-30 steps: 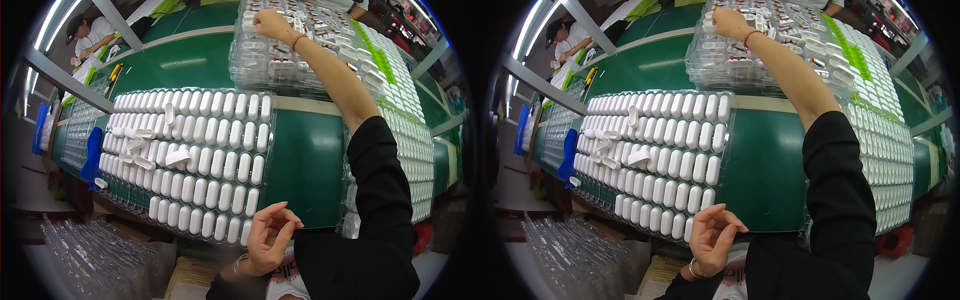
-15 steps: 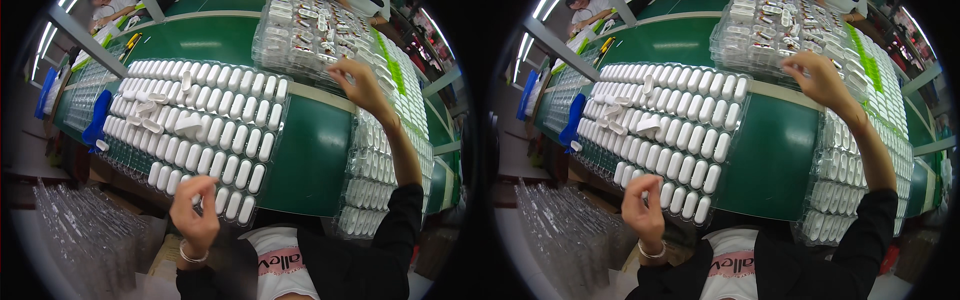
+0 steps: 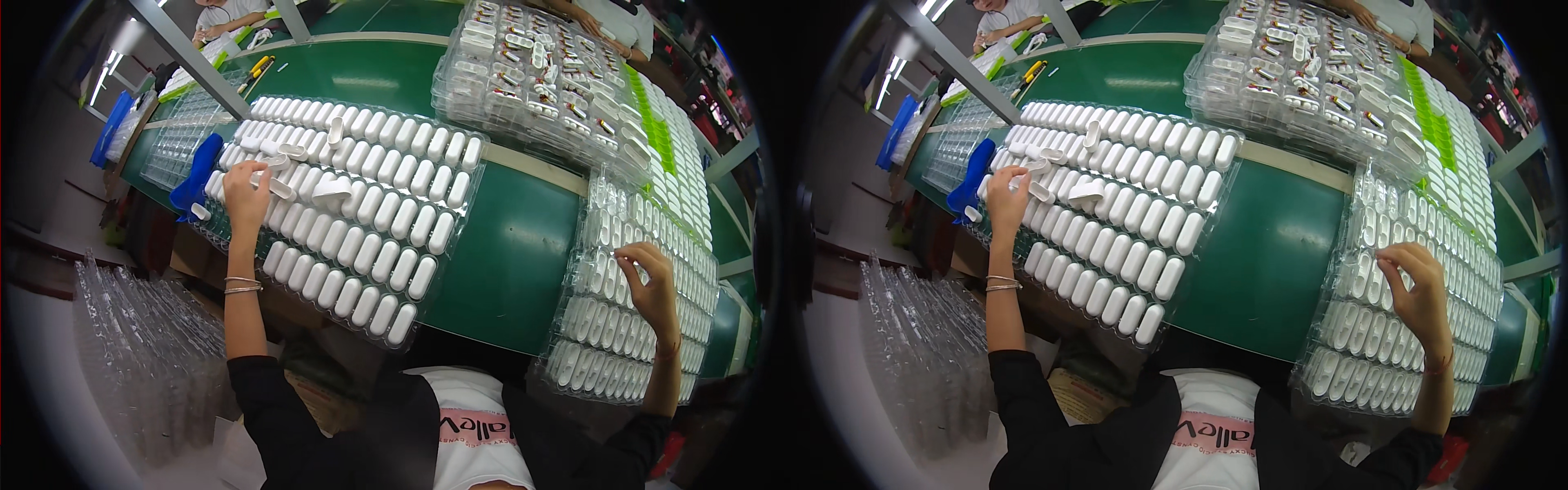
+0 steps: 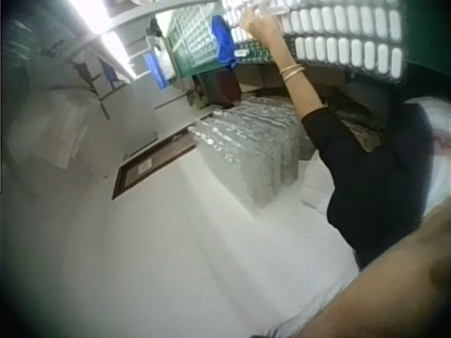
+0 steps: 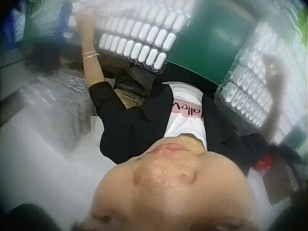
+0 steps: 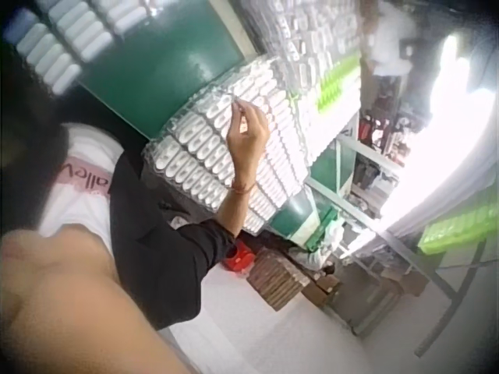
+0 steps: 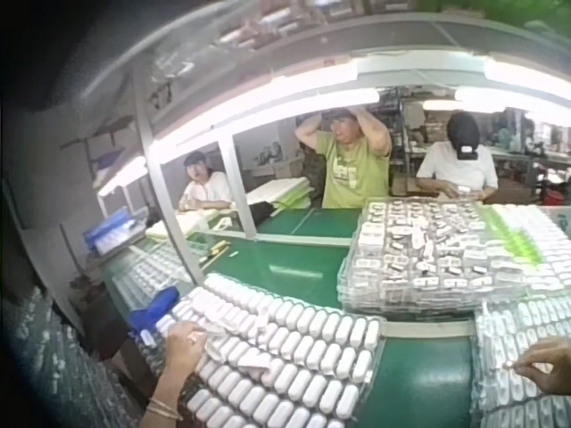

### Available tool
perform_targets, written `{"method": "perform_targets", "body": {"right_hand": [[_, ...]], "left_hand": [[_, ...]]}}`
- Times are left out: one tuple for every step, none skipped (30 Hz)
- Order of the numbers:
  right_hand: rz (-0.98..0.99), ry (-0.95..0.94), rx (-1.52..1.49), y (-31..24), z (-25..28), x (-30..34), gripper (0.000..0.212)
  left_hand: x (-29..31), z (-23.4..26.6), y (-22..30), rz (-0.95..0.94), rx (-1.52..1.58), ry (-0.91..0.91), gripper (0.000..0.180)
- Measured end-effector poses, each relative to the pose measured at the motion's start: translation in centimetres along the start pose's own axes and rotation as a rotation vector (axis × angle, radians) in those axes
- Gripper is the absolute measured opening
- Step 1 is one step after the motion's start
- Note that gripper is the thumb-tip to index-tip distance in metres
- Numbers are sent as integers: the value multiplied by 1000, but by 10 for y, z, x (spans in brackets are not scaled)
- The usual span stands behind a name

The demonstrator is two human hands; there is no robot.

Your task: The person repeatedly picks up white charging cases and clear plastic inserts from a green workbench. They open the cases, place the inserts inside, and close them before moving them to a stack of completed units. The process is repetitive and involves handling multiple identical items.

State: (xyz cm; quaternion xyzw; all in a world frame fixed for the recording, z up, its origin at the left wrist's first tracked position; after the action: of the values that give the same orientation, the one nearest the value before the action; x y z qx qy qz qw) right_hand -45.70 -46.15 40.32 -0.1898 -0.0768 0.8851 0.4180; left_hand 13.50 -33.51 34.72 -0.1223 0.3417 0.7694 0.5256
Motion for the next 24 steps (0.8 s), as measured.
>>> {"method": "perform_targets", "body": {"right_hand": [[10,-9,-7,0,-2,1,9],[29,6,7,-8,0,-1,9],[47,5,0,-12,-1,-5,9],[51,6,-8,-14,-3,-8,9],[59,15,-24,-15,-5,-11,9],[66,24,-41,-16,-9,-17,9],[62,20,-49,-17,-12,-18,9],[44,11,-65,-17,-14,-22,9],[27,2,-84,-18,-16,-29,9],[-5,-5,-95,-15,-14,-32,9],[-8,21,-137,-14,-12,-35,9],[-23,34,-174,-8,-16,-36,9],[-41,32,-171,0,-16,-36,8],[-76,28,-149,10,-14,-32,8],[-123,76,-134,23,-10,-29,9],[-173,113,-121,36,-9,-26,10],[-237,156,-92,49,-3,-25,13],[-291,199,-72,66,3,-28,17],[-337,214,-106,91,3,-29,20],[-377,237,-156,117,1,-27,23],[-380,226,-84,126,-1,-27,24],[-373,212,-15,129,-3,-28,26],[-389,176,-20,133,-11,-27,26],[-405,140,-25,136,-19,-24,26]], "left_hand": [[-4,-8,-2,-38,-16,-4,19],[-12,-16,-3,-82,-31,-5,20],[-15,-24,-8,-60,-68,-43,21],[-19,-36,-7,-47,-102,-88,22],[-18,-40,-10,-26,-143,-133,22],[-22,-39,-17,-26,-125,-155,23],[-21,-44,-21,-22,-94,-192,23],[-20,-46,-25,-19,-66,-229,23],[-18,-39,-25,-42,-86,-199,20],[-21,-40,-15,-82,-27,-173,20],[-21,-38,-10,-114,25,-143,20],[-19,-33,-3,-145,73,-115,19],[-17,-22,26,-240,60,-47,17],[-15,-21,49,-210,160,-59,17],[-8,-20,75,-179,268,-85,17],[8,-5,109,-263,250,-34,14],[27,-2,129,-229,266,-59,17],[47,9,152,-199,300,-51,20],[68,19,173,-157,323,-21,24],[87,22,189,-48,431,-76,28],[105,24,213,-70,453,-81,33],[121,21,229,-42,564,-111,35],[135,13,245,-55,635,-199,34],[144,1,262,-58,732,-278,35]]}}
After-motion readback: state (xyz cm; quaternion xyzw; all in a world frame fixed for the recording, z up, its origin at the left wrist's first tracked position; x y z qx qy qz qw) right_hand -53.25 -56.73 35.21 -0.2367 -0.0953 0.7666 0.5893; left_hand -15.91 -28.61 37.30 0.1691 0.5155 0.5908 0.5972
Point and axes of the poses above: each hand's wrist, its own x-axis away from the middle knuckle, its own z-axis out of the back of the hand, y = z × x, the point moved 9 cm from there along -x, towards the middle knuckle, and after that the axes turned 11 degrees about x, right-handed, at the moved point
